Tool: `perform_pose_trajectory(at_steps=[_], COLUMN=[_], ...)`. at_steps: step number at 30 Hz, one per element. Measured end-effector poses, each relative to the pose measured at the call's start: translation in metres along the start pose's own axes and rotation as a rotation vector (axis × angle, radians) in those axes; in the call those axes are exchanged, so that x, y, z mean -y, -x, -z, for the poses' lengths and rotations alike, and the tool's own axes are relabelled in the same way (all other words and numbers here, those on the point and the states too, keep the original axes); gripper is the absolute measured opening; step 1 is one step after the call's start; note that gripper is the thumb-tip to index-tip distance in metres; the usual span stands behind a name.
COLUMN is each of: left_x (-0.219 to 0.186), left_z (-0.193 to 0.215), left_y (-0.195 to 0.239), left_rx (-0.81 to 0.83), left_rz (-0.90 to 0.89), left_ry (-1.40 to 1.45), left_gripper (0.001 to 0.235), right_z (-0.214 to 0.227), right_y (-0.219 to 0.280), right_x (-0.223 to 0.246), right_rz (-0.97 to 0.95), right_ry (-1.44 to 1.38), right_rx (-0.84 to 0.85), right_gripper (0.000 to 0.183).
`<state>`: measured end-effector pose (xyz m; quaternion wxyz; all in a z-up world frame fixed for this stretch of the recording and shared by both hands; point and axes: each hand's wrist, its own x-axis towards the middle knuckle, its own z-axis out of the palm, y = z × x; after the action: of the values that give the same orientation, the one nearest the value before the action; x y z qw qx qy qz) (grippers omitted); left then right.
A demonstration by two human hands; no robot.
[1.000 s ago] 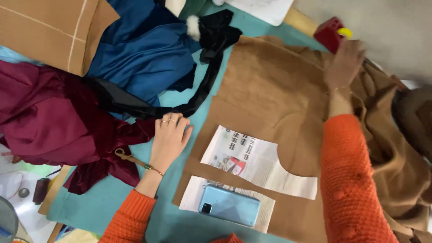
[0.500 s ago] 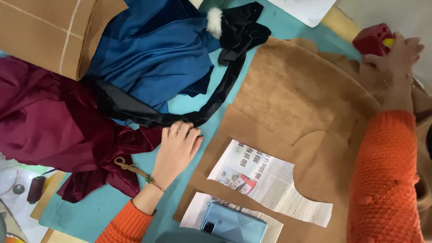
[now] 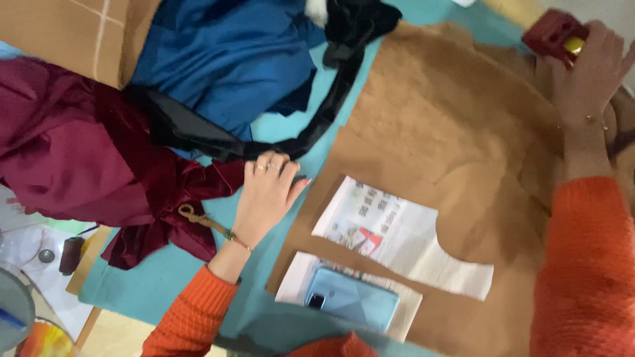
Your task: Positioning and securing paper patterns onto fabric using tape and weights in preparation for cutting.
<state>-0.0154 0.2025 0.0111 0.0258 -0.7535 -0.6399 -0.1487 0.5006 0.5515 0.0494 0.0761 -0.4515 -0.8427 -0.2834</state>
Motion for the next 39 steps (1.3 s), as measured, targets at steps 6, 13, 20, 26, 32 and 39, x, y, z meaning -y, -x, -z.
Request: perform_pose_trajectory(at_steps=[6,13,20,26,32,39], left_x=[0.002,-0.002,0.001,0.001,0.001,0.003], left_z=[0.003,-0.011,-0.028,-0.031,-0.036,-0.035], left_y=[0.006,0.014,0.013,0.015,0.014,0.015], left_rx=[-0.084,-0.255,-0.282,-0.26,-0.217,-0.118], left_rz=[-0.053,-0.164,-0.22,-0.222,-0.232,-0.237], left_ry=[0.143,0.291,0.306,0.318,0.289,0.32], left_gripper=[0.059,0.072,0.072,0.068,0.059,0.063], right_z=[0.158,0.245,0.229,0.221,0.228,0.249], right_y=[0.042,0.103,0.127,0.139,0.147,0.222], right_x=[0.106,0.254,0.291,0.299,0.306,0.322], right_rz=[-0.101,0.036,-0.04,-0.039,-0.075,-0.495], right_ry=[-0.434,-0.846,-0.97,-0.865,-0.75,-0.795], right_rx=[0.172,0.149,0.155,0.123,0.049,-0.004], right_gripper=[0.057,0.061,0.06,0.064,0.075,0.066])
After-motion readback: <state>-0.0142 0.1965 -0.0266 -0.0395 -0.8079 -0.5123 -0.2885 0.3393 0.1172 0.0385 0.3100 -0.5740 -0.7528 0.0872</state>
